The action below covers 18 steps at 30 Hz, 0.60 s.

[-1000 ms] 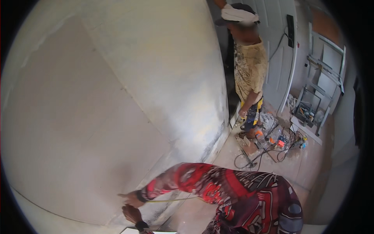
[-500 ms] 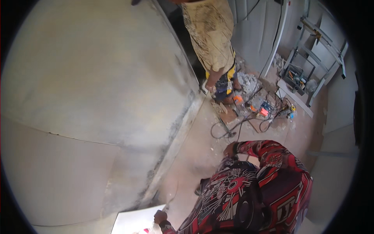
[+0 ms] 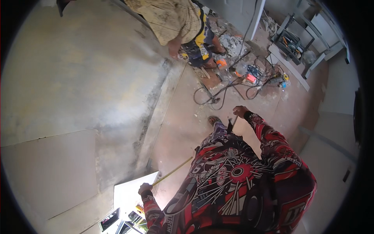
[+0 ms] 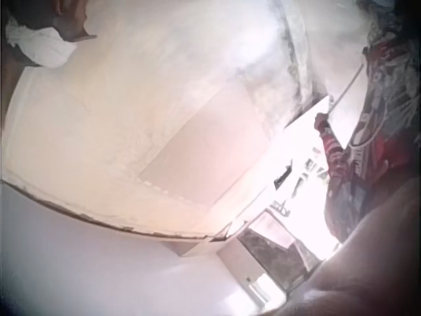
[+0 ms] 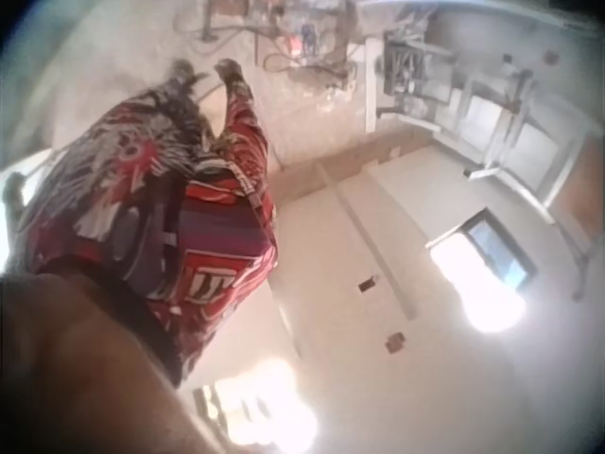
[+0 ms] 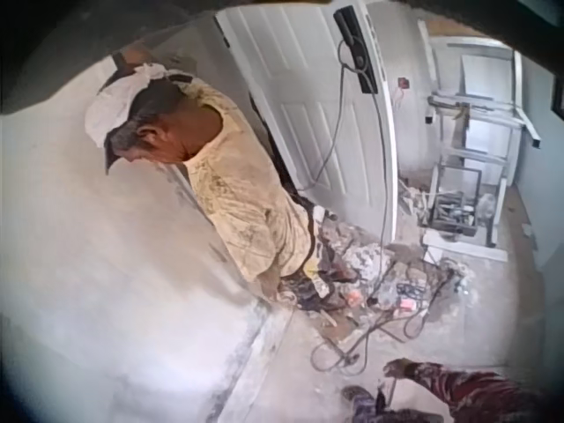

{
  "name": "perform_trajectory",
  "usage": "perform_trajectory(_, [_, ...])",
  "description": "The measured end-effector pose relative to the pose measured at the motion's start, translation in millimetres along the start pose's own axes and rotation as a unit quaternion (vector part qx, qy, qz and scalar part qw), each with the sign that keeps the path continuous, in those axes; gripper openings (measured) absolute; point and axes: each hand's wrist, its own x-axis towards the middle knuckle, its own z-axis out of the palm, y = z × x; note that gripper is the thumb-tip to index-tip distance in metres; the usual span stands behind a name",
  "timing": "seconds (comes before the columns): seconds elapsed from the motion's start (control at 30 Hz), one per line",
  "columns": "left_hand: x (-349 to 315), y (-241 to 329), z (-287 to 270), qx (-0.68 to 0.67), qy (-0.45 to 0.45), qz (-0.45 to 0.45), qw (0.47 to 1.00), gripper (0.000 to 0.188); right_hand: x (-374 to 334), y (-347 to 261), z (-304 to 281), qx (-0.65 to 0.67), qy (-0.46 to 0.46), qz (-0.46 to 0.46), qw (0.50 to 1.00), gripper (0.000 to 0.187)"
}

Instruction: The person measures drywall on a wall using a measuring tape and marks points on it with a pencil. They then measure across another surface with the tape measure and a wooden stick.

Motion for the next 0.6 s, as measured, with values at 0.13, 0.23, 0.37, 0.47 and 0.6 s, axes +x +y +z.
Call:
perform_trajectory(0.13, [-36, 36, 19, 0.025, -0.014, 0.041, 0.999, 0.037, -50, 56, -1, 0.052, 0.003, 0.014, 0.999, 0.033])
perform_trajectory(0.23, [-64, 60, 48, 0.016, 0.013, 0.086, 0.996, 0.035, -101, 113, -5, 0.089, -0.011, 0.083, 0.992, 0.031])
perform_trajectory(0.37, [-108, 110, 86, 0.045, 0.035, 0.146, 0.988, 0.035, -169, 208, -36, 0.062, 0.003, 0.129, 0.99, 0.028])
perform_trajectory(0.47, [-135, 137, 121, 0.015, -0.011, 0.166, 0.986, 0.037, -217, 253, -63, -0.005, -0.002, 0.174, 0.985, 0.026])
perform_trajectory(0.6, [-154, 158, 193, 0.008, -0.053, 0.204, 0.977, 0.039, -248, 298, -92, -0.008, 0.028, 0.189, 0.981, 0.024])
